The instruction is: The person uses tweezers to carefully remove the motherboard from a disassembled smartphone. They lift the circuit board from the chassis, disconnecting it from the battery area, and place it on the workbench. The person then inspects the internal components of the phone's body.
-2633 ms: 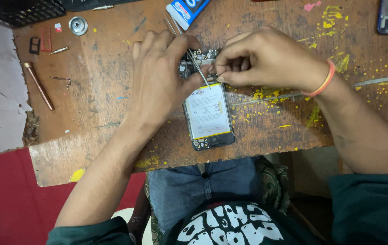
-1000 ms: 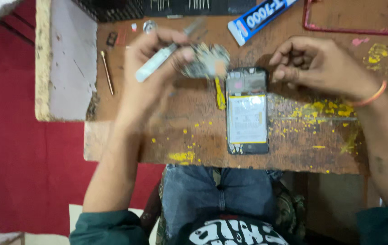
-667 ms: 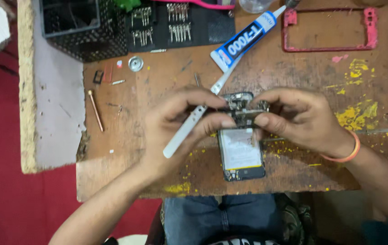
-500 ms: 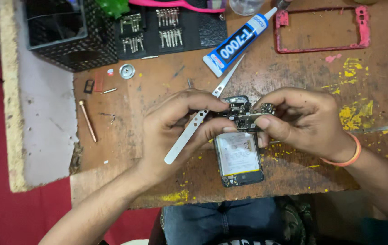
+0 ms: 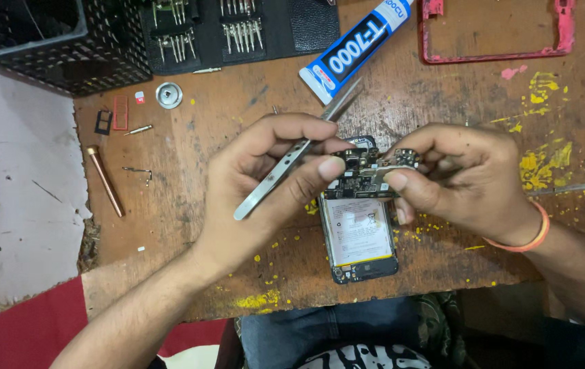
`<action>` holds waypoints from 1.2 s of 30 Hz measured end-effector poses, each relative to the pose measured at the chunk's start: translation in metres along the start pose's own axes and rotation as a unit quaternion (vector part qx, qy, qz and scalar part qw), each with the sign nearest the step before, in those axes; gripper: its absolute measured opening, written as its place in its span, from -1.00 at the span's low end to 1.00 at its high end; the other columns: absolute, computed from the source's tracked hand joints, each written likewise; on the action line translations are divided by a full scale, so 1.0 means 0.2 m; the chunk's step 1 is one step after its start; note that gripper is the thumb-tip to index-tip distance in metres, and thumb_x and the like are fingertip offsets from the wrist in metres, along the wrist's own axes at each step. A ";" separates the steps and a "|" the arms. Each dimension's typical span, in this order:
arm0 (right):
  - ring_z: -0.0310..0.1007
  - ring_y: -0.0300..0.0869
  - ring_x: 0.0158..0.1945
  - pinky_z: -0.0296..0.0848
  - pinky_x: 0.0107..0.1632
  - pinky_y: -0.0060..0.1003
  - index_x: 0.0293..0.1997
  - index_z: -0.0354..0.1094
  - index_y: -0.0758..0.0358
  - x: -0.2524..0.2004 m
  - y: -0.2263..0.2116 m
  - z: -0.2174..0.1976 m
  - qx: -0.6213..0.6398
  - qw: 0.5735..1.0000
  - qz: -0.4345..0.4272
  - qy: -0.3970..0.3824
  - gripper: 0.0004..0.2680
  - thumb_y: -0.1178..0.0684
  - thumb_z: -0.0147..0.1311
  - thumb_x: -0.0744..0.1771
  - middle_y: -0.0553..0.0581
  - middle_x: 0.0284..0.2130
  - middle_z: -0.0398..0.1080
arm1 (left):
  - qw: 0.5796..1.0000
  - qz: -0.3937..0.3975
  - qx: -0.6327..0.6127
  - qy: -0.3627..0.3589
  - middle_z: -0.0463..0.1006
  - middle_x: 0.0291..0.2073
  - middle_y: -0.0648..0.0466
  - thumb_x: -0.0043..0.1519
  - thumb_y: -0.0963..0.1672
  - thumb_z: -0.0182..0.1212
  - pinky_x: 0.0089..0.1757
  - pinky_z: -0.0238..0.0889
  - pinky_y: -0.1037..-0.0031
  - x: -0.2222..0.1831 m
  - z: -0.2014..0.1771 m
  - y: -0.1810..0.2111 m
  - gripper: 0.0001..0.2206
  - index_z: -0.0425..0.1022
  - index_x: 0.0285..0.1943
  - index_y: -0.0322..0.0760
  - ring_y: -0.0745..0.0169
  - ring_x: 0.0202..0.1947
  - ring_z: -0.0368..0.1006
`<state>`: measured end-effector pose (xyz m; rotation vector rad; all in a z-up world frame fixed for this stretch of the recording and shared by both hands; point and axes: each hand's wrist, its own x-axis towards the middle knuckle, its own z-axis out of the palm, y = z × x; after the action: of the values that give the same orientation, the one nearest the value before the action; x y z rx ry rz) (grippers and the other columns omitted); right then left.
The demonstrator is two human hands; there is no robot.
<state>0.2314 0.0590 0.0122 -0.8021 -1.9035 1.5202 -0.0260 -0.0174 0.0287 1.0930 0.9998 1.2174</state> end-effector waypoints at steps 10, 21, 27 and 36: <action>0.56 -0.34 -0.44 0.58 -0.42 -0.49 -0.10 0.43 0.52 -0.03 0.00 0.04 0.005 1.000 0.002 -0.005 -0.85 0.17 0.17 0.36 0.14 -0.41 0.53 | 0.999 0.014 -0.038 -0.001 0.61 0.01 -0.02 0.38 -0.32 0.27 0.16 0.47 0.52 -0.01 0.03 -0.07 -0.71 0.43 0.27 -0.44 0.38 0.08 0.54; 0.55 -0.32 -0.45 0.60 -0.34 -0.44 -0.02 0.39 0.51 0.01 0.04 0.00 0.013 1.000 0.006 0.014 -0.85 0.16 0.15 0.43 0.17 -0.37 0.50 | 0.890 0.261 0.371 -0.057 0.44 0.22 -0.13 0.20 -0.13 0.55 0.23 0.36 0.27 0.04 -0.08 0.10 -0.39 0.27 0.36 -0.37 -0.02 0.26 0.43; 0.53 -0.28 -0.43 0.58 -0.37 -0.43 -0.02 0.40 0.52 0.03 0.09 0.01 0.013 0.999 -0.002 -0.031 -0.83 0.14 0.15 0.41 0.16 -0.38 0.51 | 0.742 0.284 0.602 -0.081 0.43 0.16 -0.13 0.19 -0.14 0.41 0.19 0.23 0.09 -0.05 -0.01 0.15 -0.50 0.40 0.32 -0.32 -0.13 0.26 0.33; 0.58 -0.29 -0.34 0.58 -0.33 -0.42 -0.04 0.44 0.40 0.10 0.06 -0.03 -0.143 0.979 -0.135 -0.052 -0.83 0.09 0.13 0.37 0.15 -0.31 0.55 | 0.773 0.212 0.594 0.063 0.45 0.17 -0.16 0.16 -0.13 0.47 0.23 0.21 0.07 -0.38 -0.12 0.03 -0.45 0.40 0.33 -0.35 -0.21 0.25 0.34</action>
<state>0.2228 0.0801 0.0030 -0.5604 -2.2390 1.1613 -0.0571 -0.0907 0.0298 2.3428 1.7772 0.9230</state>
